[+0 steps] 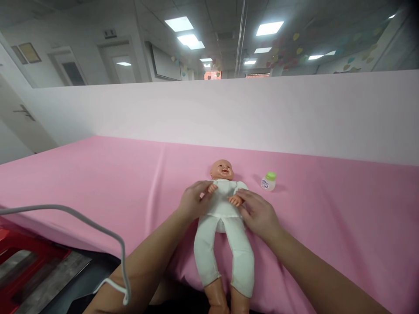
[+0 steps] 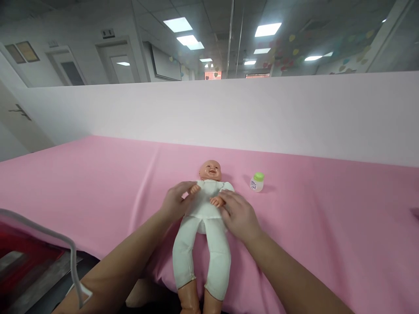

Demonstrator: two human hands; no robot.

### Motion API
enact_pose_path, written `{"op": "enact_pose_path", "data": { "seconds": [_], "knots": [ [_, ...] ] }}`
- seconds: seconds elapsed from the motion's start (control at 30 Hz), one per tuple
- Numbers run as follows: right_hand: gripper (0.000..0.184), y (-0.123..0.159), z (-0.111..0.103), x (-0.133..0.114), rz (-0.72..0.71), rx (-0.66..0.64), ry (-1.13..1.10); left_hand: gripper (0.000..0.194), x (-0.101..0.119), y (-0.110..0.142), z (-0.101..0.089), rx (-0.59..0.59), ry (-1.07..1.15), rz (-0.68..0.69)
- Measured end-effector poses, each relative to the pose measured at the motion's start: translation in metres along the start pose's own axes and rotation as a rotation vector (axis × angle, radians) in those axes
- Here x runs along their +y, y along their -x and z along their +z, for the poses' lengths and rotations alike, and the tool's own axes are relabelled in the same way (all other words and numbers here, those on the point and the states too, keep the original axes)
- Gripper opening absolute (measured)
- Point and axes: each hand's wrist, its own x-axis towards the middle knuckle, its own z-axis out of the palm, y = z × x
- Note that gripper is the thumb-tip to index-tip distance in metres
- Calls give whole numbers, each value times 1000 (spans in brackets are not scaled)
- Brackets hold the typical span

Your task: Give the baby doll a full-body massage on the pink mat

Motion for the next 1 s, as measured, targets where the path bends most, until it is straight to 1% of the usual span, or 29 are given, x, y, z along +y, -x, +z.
{"op": "enact_pose_path", "data": {
  "seconds": [0.07, 0.13, 0.17, 0.2, 0.27, 0.33, 0.37, 0.43, 0.47, 0.57, 0.63, 0.7, 0.73, 0.77, 0.87, 0.93, 1.0],
  "knots": [
    [32, -3, -10, 9, 241, 85, -116, 25, -12, -5, -8, 174, 166, -166],
    [34, -7, -20, 22, 480, 192, -238, 23, -29, -13, -17, 360, 341, -336],
    [35, -9, -24, 30, 583, 247, -302, 22, -39, -16, -21, 427, 419, -425],
    [35, -11, -27, 39, 678, 304, -373, 20, -49, -20, -24, 488, 495, -530],
    [28, -14, -31, 57, 869, 387, -576, 19, -66, -26, -28, 593, 616, -807],
    [16, -16, -32, 74, 1082, 418, -785, 19, -79, -30, -30, 670, 692, -1045],
    [10, -17, -33, 81, 1181, 426, -865, 21, -83, -32, -31, 691, 715, -1116],
    [5, -18, -35, 92, 1328, 435, -963, 23, -88, -33, -31, 694, 745, -1167],
    [6, -18, -36, 95, 1364, 449, -991, 24, -89, -33, -32, 686, 754, -1168],
    [12, -18, -39, 96, 1370, 455, -1031, 24, -91, -32, -32, 676, 773, -1172],
    [13, -18, -40, 93, 1326, 451, -1030, 25, -90, -32, -31, 673, 773, -1167],
    [8, -18, -39, 89, 1260, 458, -1009, 25, -89, -31, -30, 665, 772, -1157],
    [7, -18, -39, 86, 1208, 462, -989, 25, -88, -31, -30, 660, 773, -1151],
    [11, -18, -38, 84, 1141, 469, -957, 24, -86, -31, -30, 655, 772, -1140],
    [35, -16, -37, 72, 909, 471, -806, 22, -75, -29, -29, 656, 749, -1059],
    [46, -16, -35, 57, 783, 447, -653, 23, -64, -27, -26, 647, 703, -953],
    [48, -14, -31, 41, 665, 415, -510, 23, -49, -24, -21, 609, 644, -789]
  ]
}}
